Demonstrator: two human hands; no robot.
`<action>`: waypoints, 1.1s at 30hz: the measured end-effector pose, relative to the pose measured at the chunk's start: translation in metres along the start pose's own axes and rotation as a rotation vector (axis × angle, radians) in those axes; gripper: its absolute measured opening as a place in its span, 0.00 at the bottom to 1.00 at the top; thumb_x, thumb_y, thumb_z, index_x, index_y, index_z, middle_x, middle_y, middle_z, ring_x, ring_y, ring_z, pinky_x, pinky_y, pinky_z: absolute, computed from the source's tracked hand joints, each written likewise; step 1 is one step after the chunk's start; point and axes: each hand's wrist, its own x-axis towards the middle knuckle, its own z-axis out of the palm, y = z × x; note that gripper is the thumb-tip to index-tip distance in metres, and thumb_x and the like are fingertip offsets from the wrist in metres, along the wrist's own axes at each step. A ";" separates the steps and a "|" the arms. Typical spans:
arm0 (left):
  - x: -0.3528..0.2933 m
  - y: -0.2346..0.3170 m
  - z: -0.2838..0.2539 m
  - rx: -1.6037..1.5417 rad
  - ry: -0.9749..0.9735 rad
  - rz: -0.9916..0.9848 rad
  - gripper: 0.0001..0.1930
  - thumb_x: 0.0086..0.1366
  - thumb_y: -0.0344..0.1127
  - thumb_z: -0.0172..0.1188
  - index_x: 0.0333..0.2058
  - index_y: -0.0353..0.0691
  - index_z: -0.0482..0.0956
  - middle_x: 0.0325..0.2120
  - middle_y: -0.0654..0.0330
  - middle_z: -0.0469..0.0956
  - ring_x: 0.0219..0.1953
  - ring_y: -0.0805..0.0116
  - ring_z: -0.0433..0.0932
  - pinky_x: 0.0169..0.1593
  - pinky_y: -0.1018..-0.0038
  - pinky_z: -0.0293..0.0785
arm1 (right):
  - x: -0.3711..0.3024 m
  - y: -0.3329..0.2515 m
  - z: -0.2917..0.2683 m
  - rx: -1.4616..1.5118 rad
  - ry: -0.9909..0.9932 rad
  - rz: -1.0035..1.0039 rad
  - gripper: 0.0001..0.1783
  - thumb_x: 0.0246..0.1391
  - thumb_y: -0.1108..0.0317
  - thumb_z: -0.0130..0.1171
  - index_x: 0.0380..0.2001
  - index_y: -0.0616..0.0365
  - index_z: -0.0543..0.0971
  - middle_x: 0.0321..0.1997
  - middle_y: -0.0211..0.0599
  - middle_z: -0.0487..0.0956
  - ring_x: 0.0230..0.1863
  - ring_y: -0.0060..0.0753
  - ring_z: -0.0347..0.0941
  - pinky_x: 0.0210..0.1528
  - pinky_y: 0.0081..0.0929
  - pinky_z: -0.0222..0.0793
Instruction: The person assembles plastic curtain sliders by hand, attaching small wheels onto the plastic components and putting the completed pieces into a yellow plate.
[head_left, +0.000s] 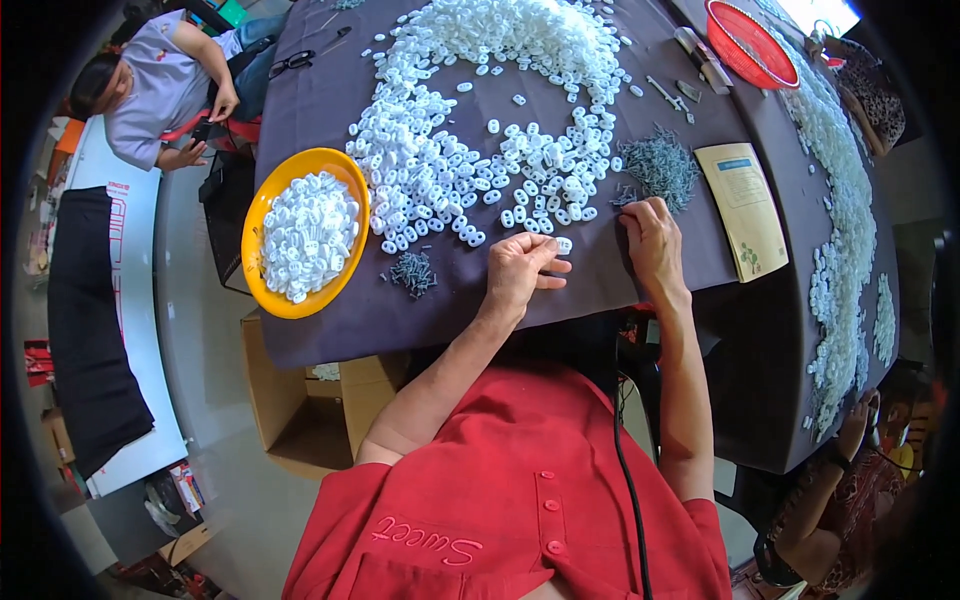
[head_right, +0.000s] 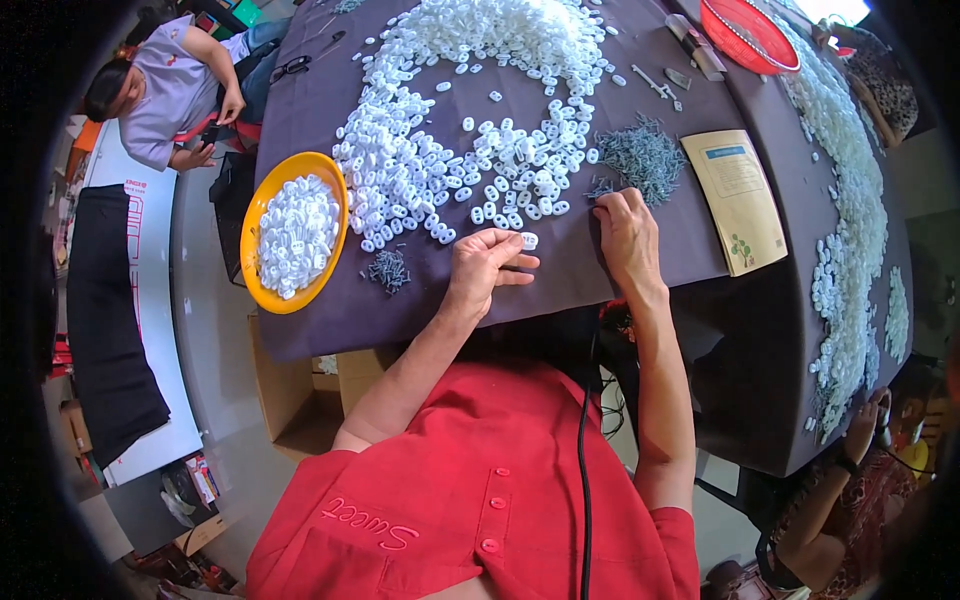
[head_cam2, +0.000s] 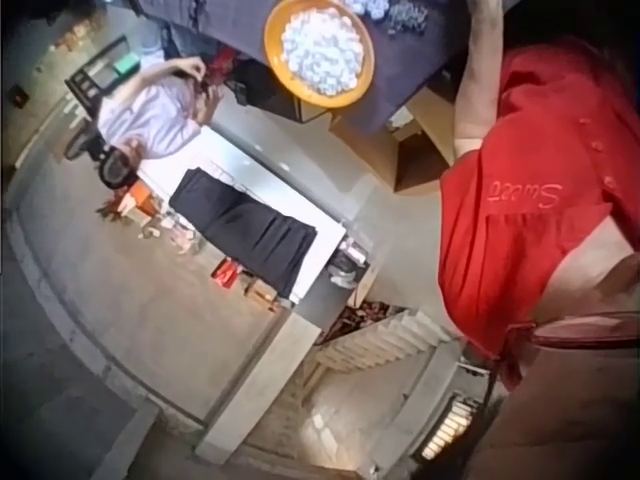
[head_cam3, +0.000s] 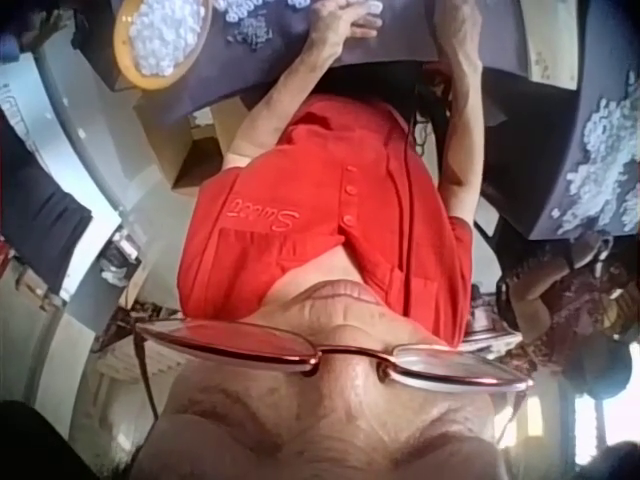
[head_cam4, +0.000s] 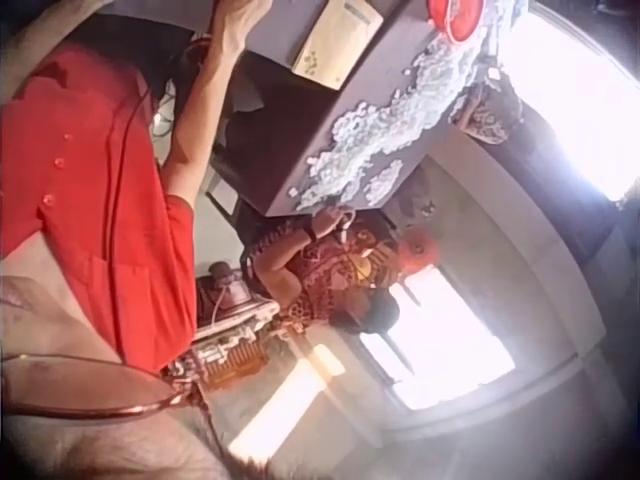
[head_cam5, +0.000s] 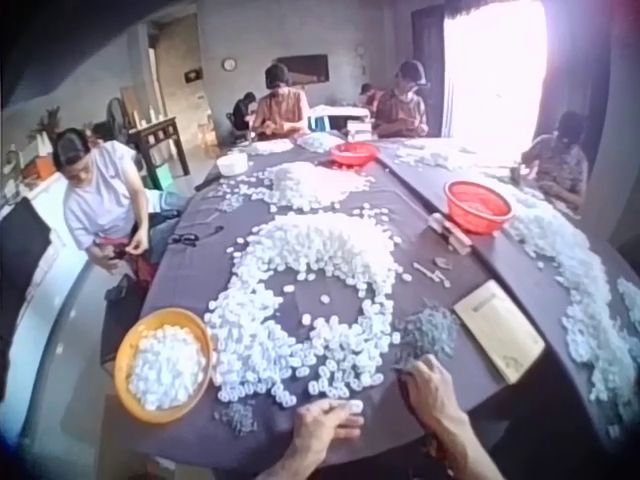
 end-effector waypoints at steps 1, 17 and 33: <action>0.000 0.000 -0.002 0.000 0.007 -0.006 0.07 0.58 0.30 0.55 0.31 0.31 0.76 0.26 0.57 0.77 0.25 0.67 0.79 0.24 0.76 0.78 | 0.000 -0.002 0.003 0.003 -0.005 -0.007 0.04 0.47 0.74 0.55 0.29 0.60 0.75 0.30 0.41 0.72 0.32 0.46 0.71 0.34 0.35 0.68; -0.034 0.082 -0.141 0.891 0.771 0.702 0.06 0.55 0.31 0.55 0.27 0.33 0.74 0.28 0.52 0.74 0.33 0.56 0.74 0.37 0.67 0.69 | -0.003 -0.011 0.004 -0.072 0.002 0.000 0.04 0.50 0.71 0.53 0.26 0.59 0.70 0.27 0.43 0.71 0.31 0.49 0.69 0.31 0.38 0.64; -0.016 0.086 -0.116 1.069 0.731 0.878 0.07 0.56 0.32 0.57 0.24 0.35 0.75 0.24 0.55 0.74 0.25 0.60 0.73 0.28 0.69 0.69 | -0.005 0.003 -0.007 0.162 0.098 0.092 0.07 0.44 0.80 0.55 0.30 0.63 0.77 0.26 0.39 0.76 0.25 0.29 0.73 0.29 0.22 0.67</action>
